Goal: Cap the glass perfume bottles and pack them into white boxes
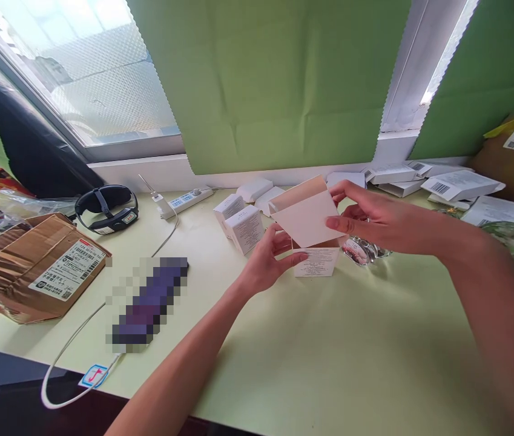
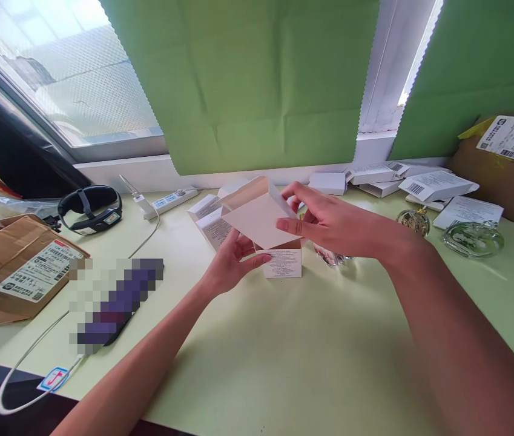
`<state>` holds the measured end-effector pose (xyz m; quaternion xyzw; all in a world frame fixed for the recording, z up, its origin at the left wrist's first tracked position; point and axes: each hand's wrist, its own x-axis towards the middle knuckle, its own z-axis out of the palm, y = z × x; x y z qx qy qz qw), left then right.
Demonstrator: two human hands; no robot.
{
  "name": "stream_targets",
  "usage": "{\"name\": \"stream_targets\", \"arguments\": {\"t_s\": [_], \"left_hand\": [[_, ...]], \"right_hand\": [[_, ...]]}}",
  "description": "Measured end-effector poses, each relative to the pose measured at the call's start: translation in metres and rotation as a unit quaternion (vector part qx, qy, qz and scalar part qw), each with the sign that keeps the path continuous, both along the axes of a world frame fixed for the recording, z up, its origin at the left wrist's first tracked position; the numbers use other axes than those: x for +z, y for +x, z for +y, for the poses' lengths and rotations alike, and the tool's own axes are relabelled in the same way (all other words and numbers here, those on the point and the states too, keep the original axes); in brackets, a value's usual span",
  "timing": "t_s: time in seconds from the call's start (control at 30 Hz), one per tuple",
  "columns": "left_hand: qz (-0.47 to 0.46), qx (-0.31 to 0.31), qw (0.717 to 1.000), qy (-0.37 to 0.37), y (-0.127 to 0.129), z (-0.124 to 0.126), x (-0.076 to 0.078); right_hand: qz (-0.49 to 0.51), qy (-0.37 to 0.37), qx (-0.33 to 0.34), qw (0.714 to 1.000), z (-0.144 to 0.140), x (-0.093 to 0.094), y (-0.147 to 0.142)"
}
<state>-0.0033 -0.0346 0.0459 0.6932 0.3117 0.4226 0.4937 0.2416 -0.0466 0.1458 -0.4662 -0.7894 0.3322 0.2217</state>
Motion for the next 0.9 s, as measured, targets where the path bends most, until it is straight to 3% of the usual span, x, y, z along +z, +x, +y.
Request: {"name": "stream_targets", "arguments": {"t_s": [0.33,0.6,0.73,0.9], "left_hand": [[-0.01,0.041,0.999,-0.026,0.001,0.0,-0.007],[-0.065,0.065,0.996,0.015,0.003,0.001,-0.012],[-0.064,0.097,0.993,0.022,0.004,0.003,-0.01],[-0.113,0.079,0.99,0.011,0.005,0.005,-0.009]], "right_hand": [[-0.01,-0.03,-0.001,1.0,0.001,-0.001,-0.002],[-0.01,0.065,-0.036,0.997,0.003,0.002,-0.011],[-0.014,0.067,-0.062,0.996,0.003,0.001,-0.014],[0.014,0.074,-0.078,0.994,0.007,-0.005,-0.014]]}}
